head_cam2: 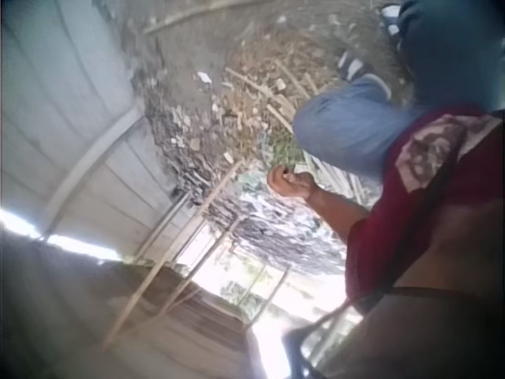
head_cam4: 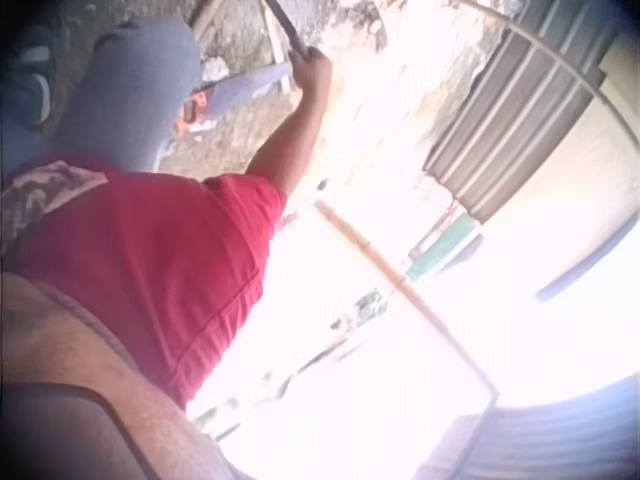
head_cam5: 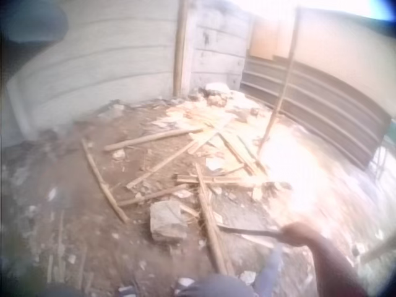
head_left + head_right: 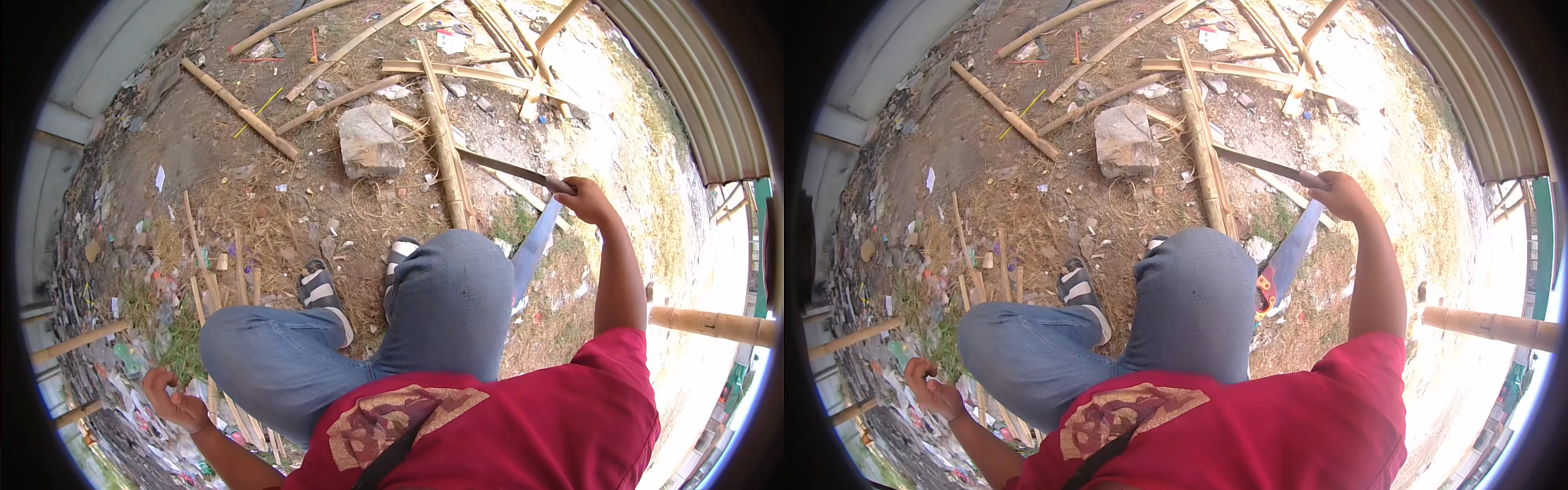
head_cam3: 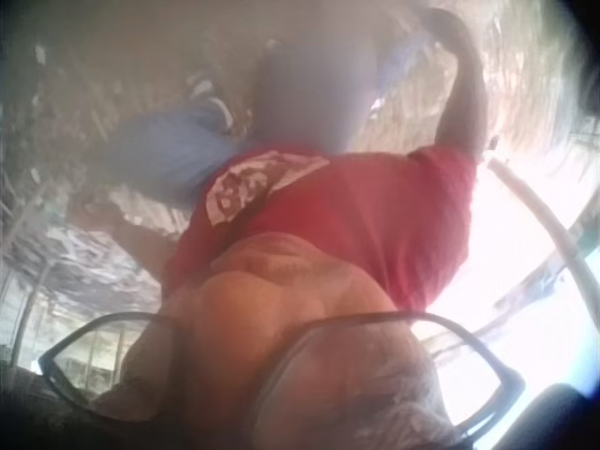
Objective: The person sits on the ground and uses a machete to sharpen the ends of thin wooden sticks. They hold each stick with one hand and repeatedly strike the tip with the blade to create a point, then set the stick aside and pick up another one.
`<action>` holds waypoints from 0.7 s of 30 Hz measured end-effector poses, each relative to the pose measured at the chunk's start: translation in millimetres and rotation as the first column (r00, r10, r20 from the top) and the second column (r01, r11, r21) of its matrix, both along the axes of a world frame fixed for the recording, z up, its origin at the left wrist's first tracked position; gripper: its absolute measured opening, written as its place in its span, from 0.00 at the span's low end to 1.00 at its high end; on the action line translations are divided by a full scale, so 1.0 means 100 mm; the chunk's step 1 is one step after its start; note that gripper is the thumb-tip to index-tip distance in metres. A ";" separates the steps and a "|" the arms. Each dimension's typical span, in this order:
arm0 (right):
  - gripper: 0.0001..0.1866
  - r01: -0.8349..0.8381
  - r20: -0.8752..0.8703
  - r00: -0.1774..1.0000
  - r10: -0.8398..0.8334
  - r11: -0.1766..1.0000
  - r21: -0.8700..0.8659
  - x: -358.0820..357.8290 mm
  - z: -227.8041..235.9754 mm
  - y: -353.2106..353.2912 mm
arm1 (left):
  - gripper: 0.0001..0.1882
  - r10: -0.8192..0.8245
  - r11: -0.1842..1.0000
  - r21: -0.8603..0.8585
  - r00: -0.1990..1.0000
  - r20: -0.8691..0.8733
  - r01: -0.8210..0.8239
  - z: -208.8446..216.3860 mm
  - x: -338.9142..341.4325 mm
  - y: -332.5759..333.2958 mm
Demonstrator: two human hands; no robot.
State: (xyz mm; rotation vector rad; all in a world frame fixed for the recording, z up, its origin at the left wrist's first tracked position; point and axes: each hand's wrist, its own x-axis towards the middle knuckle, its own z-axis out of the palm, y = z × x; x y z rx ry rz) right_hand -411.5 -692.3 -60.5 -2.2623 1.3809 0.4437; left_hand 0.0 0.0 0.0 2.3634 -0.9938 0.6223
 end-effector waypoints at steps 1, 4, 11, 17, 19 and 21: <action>0.28 0.026 0.081 0.996 -0.023 0.999 -0.036 -0.05 -0.12 0.02 | 0.35 0.007 1.000 -0.009 1.000 0.007 -0.007 0.01 0.01 -0.02; 0.29 0.206 0.284 0.942 -0.180 0.976 -0.063 -0.26 -0.63 0.26 | 0.33 0.010 1.000 -0.004 0.999 0.045 -0.009 0.11 -0.14 0.06; 0.22 0.489 0.495 0.745 -0.448 0.871 0.052 -0.07 -2.01 0.45 | 0.31 0.032 0.999 -0.009 0.999 0.034 -0.031 0.18 -0.17 0.15; 0.22 0.533 0.521 0.672 -0.526 0.832 0.154 0.50 -2.82 0.65 | 0.29 0.059 0.998 -0.029 0.998 -0.032 -0.060 0.24 -0.32 0.30; 0.27 0.472 0.414 0.801 -0.433 0.882 0.009 0.67 -2.89 0.88 | 0.30 0.137 0.990 -0.029 0.990 -0.043 -0.139 0.25 -0.39 0.44; 0.24 0.498 0.472 0.766 -0.437 0.867 -0.004 0.63 -3.03 0.93 | 0.30 0.164 0.986 -0.003 0.986 -0.020 -0.164 0.29 -0.35 0.49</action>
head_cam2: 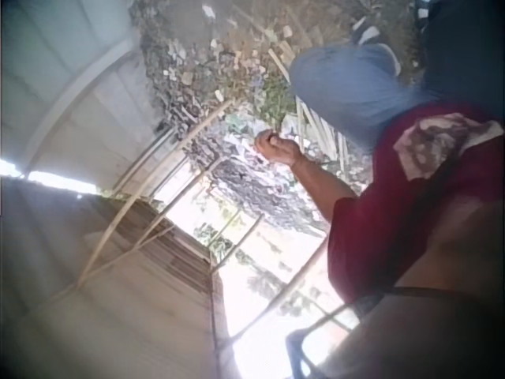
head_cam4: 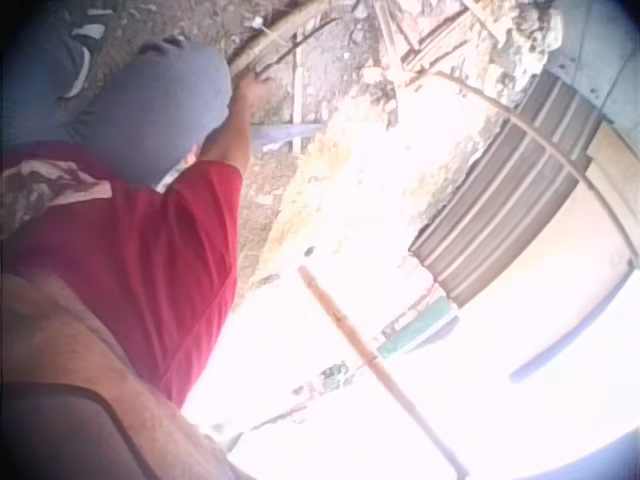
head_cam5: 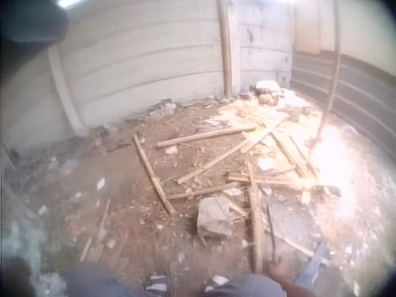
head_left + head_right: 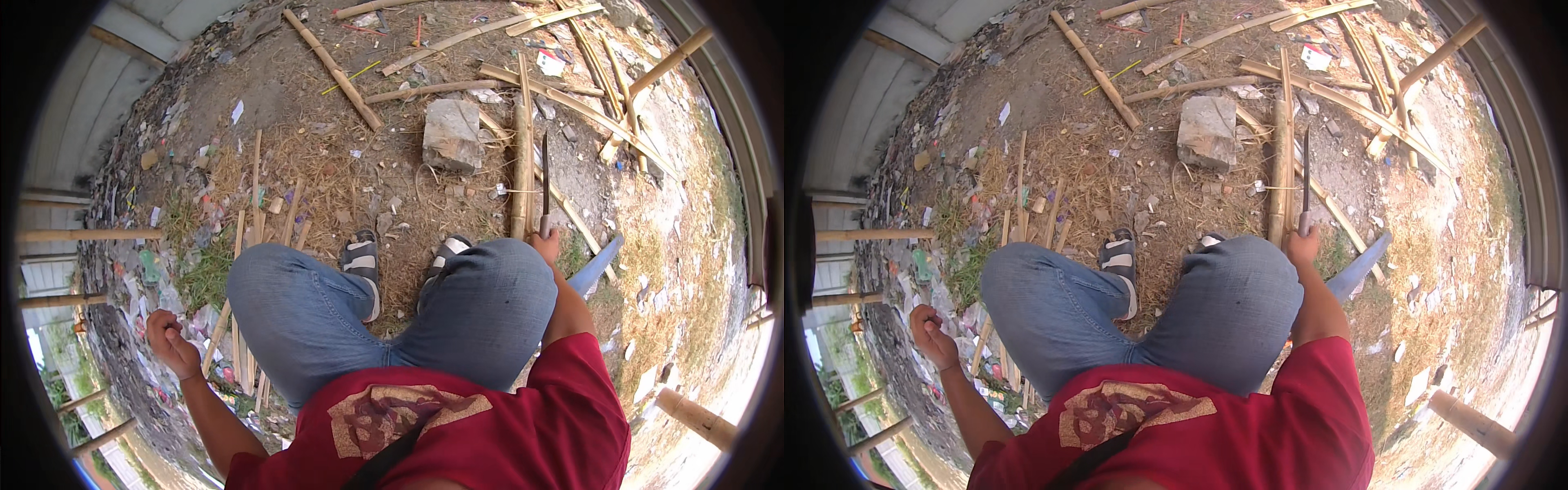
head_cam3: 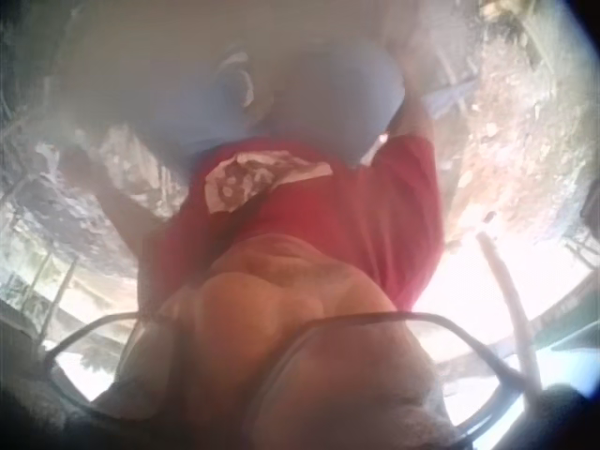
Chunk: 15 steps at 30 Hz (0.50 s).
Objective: The person sits on the ground and uses a machete to sharpen the ends of thin wooden sticks. They hold each stick with one hand and repeatedly strike the tip with the blade to create a point, then set the stick aside and pick up another one.
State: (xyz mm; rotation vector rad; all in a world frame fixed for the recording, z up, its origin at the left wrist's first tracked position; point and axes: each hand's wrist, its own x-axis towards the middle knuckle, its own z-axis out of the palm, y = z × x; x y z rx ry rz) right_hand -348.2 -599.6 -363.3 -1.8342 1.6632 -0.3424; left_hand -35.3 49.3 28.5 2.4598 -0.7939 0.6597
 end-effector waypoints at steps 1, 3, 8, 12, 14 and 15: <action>0.23 -0.002 -0.010 1.000 0.002 1.000 0.031 0.10 0.03 0.10 | 0.30 0.050 0.999 0.020 0.999 0.016 -0.051 0.02 -0.06 0.07; 0.22 0.028 -0.039 0.999 -0.025 0.997 0.070 0.15 0.13 0.14 | 0.29 0.084 0.996 0.000 0.996 -0.005 -0.084 0.03 -0.10 0.22; 0.20 -0.015 -0.080 0.997 0.021 0.998 0.066 0.24 0.09 0.10 | 0.28 0.111 0.992 -0.062 0.993 -0.026 -0.112 -0.05 -0.18 0.36; 0.21 0.000 -0.061 0.998 0.003 0.999 0.041 0.20 0.06 0.03 | 0.28 0.092 0.992 -0.079 0.993 -0.068 -0.098 -0.12 -0.17 0.31; 0.22 -0.011 -0.060 0.998 0.013 0.999 0.047 0.18 0.06 -0.02 | 0.27 0.080 0.992 -0.090 0.995 -0.067 -0.086 -0.13 -0.12 0.27; 0.23 -0.037 -0.079 0.996 0.043 0.997 0.070 0.17 0.10 -0.04 | 0.27 0.079 0.993 -0.087 0.995 -0.063 -0.085 -0.15 -0.12 0.26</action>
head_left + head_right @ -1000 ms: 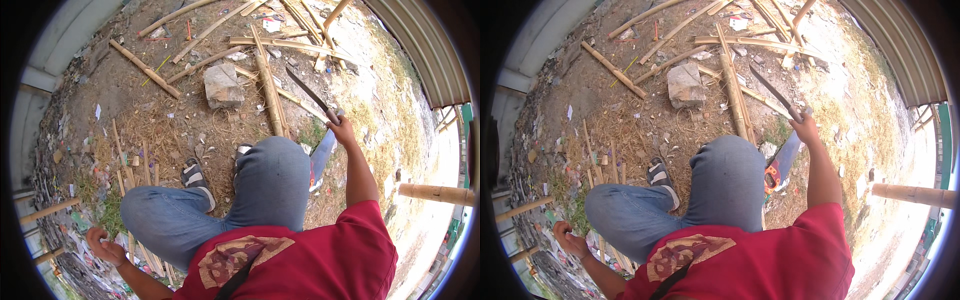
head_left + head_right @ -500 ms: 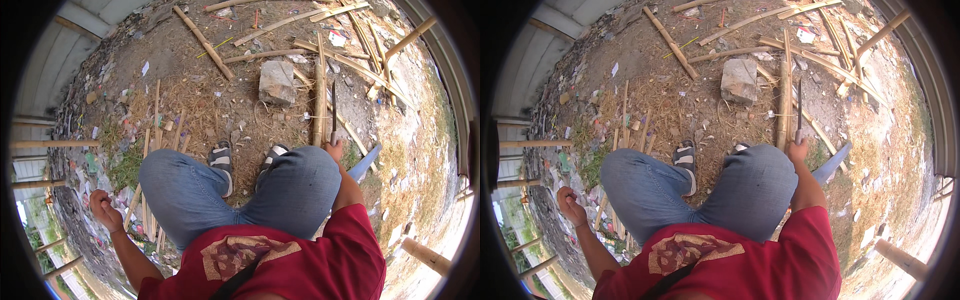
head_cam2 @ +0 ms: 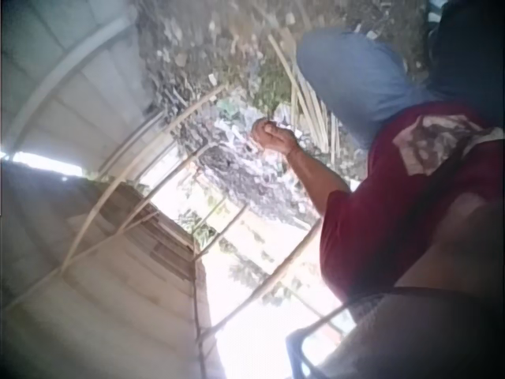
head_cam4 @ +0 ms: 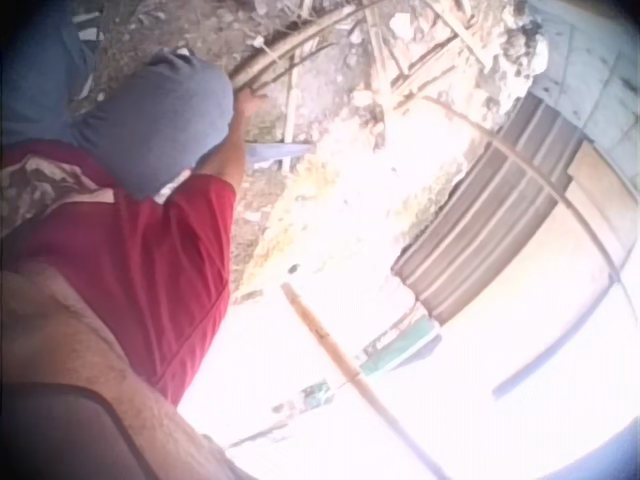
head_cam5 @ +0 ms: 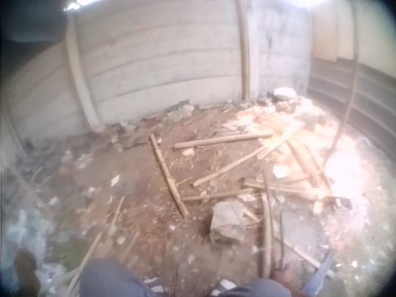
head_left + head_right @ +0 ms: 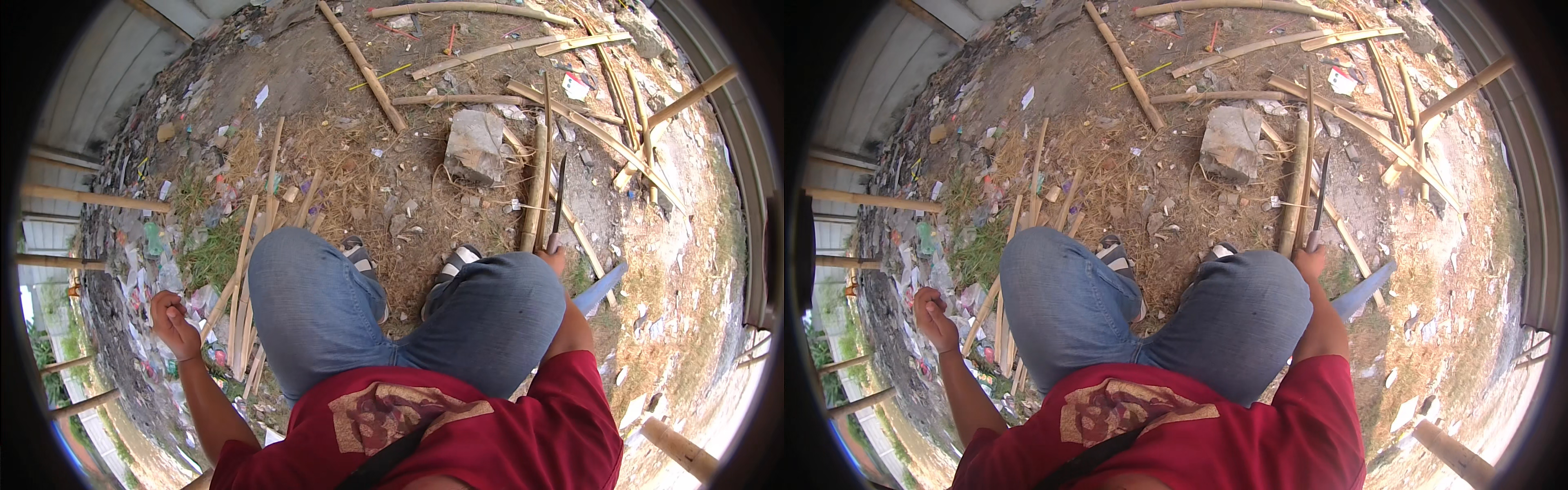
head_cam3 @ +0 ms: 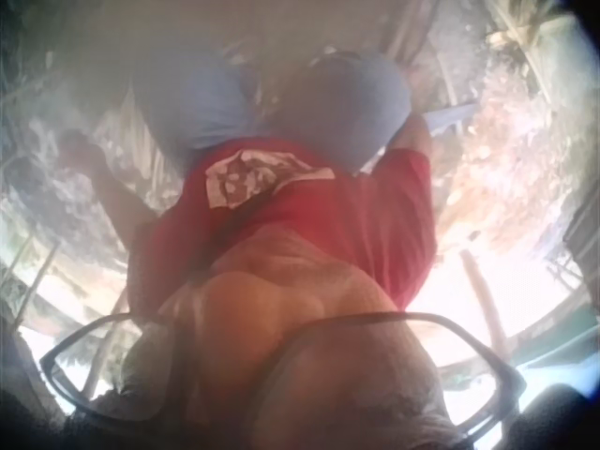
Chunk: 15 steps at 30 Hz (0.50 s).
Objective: The person sits on the ground and uses a machete to sharpen the ends of thin wooden sticks. They hold each stick with one hand and repeatedly strike the tip with the blade to create a point, then set the stick aside and pick up another one.
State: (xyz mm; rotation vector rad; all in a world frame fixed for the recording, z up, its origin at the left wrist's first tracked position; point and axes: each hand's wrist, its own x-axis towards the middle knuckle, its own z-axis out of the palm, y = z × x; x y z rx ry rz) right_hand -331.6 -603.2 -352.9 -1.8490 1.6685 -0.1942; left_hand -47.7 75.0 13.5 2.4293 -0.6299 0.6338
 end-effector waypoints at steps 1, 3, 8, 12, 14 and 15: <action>0.24 -0.027 -0.020 0.999 0.027 0.999 0.023 0.00 0.04 0.00 | 0.27 -0.001 1.000 0.004 1.000 0.003 0.001 -0.01 0.00 0.00; 0.27 -0.047 -0.010 0.999 0.047 0.998 0.033 0.02 0.07 0.02 | 0.26 -0.011 1.000 -0.026 1.000 -0.001 0.011 -0.02 0.03 -0.02; 0.27 -0.025 -0.134 0.991 0.021 0.999 -0.027 0.07 0.12 0.05 | 0.25 -0.045 0.999 -0.025 0.997 -0.061 0.044 -0.15 0.12 0.17; 0.23 -0.004 -0.059 0.998 0.002 1.000 -0.030 0.06 0.39 0.06 | 0.26 -0.006 0.997 -0.071 0.999 -0.044 0.003 -0.12 0.16 0.15; 0.26 0.008 0.057 0.998 -0.006 0.999 -0.040 0.00 0.53 0.03 | 0.26 -0.037 0.992 -0.124 0.999 -0.028 0.033 -0.09 0.23 0.22; 0.28 0.013 0.114 0.993 -0.007 0.999 -0.049 0.00 0.66 0.03 | 0.26 -0.050 0.987 -0.154 0.999 -0.019 0.047 -0.11 0.26 0.25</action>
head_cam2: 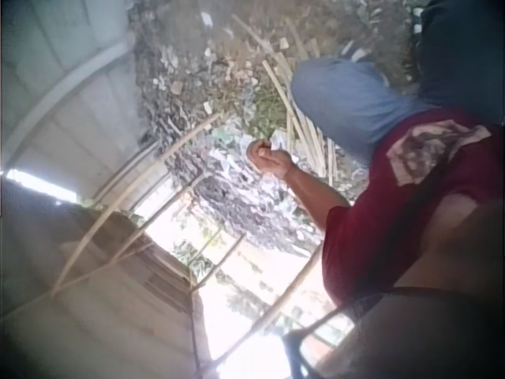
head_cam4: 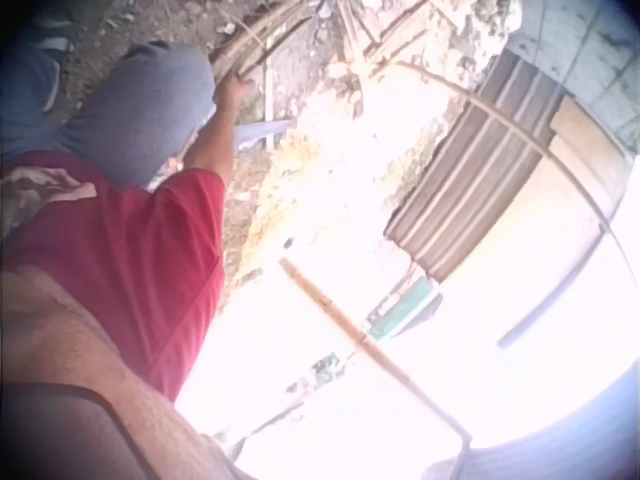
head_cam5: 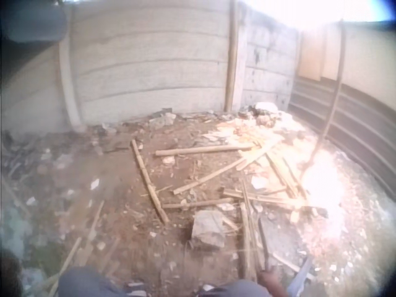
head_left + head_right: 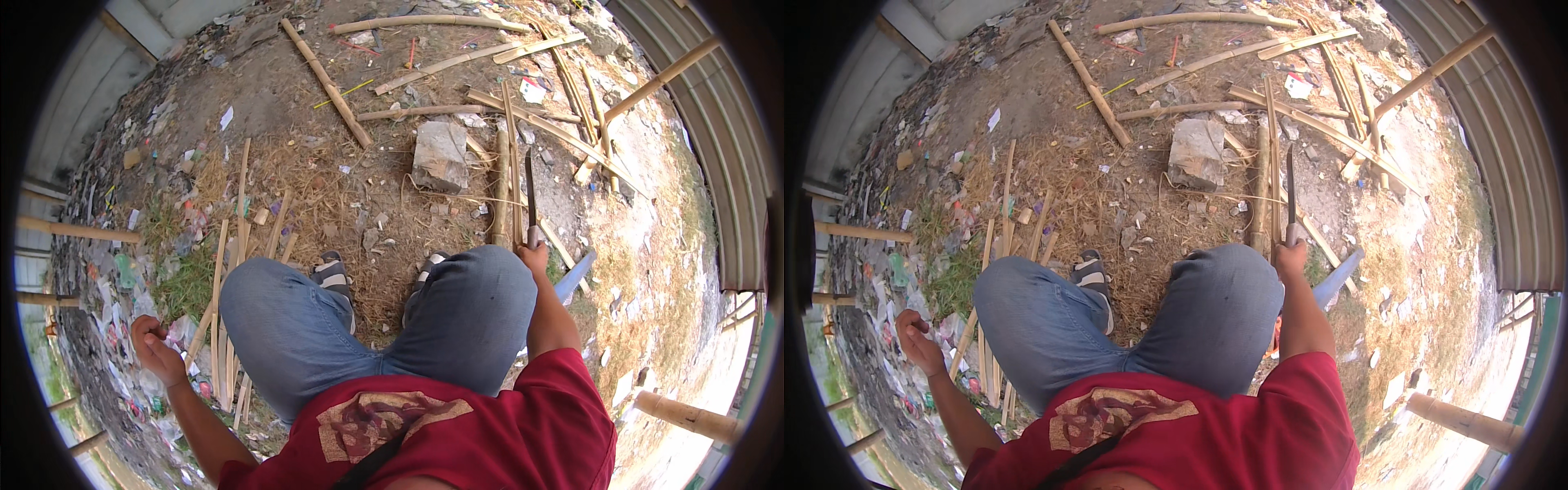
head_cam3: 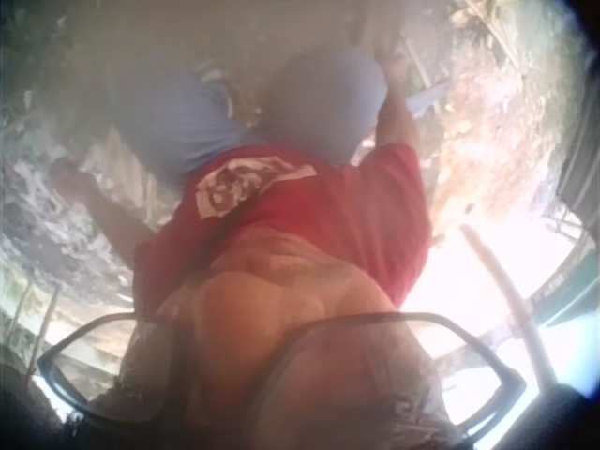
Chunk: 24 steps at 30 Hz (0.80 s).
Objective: The person sits on the ground and uses a machete to sharpen the ends of thin wooden sticks. They hold each stick with one hand and repeatedly strike the tip with the blade to create a point, then set the stick aside and pick up another one.
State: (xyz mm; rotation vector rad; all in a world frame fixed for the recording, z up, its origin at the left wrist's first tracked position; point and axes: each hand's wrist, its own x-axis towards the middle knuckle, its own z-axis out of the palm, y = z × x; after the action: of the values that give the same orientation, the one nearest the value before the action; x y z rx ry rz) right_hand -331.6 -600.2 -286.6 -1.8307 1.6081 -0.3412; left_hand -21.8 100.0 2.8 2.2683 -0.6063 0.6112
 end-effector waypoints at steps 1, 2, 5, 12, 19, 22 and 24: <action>0.23 -0.039 -0.010 0.999 0.039 0.999 0.001 0.02 0.25 0.04 | 0.25 -0.021 1.000 -0.004 1.000 0.008 0.021 0.02 0.02 -0.04; 0.22 -0.041 0.097 0.995 0.036 0.997 0.059 0.00 0.27 -0.03 | 0.25 -0.042 0.999 -0.007 0.999 0.016 0.042 0.06 0.06 -0.11; 0.20 -0.060 0.302 0.953 0.011 0.986 0.153 -0.02 0.56 -0.24 | 0.24 -0.141 0.983 -0.112 0.989 0.045 0.145 0.07 0.24 -0.54; 0.20 -0.248 0.581 0.795 0.174 0.967 0.050 0.95 1.97 -0.39 | 0.13 -0.541 0.823 -0.299 0.826 -0.157 0.482 0.24 0.39 -2.10; 0.12 -0.282 0.851 0.479 0.216 0.956 -0.084 2.49 3.40 -0.12 | 0.34 -0.554 0.709 -0.064 0.499 -0.667 0.702 0.40 0.17 -3.52; 0.09 -0.277 0.929 0.311 0.202 0.954 -0.114 2.97 3.90 0.26 | 0.38 -0.538 0.750 -0.073 0.542 -0.646 0.658 0.29 0.16 -3.89; 0.10 -0.279 0.950 0.241 0.200 0.951 -0.130 3.24 4.12 0.56 | 0.35 -0.548 0.799 -0.153 0.598 -0.585 0.582 0.18 0.24 -4.03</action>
State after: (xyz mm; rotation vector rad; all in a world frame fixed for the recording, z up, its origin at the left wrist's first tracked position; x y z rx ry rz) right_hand -8.0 -544.6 125.4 -1.2528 0.4118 -1.0133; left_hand 2.3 -303.1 20.9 1.9707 -0.9474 -0.4584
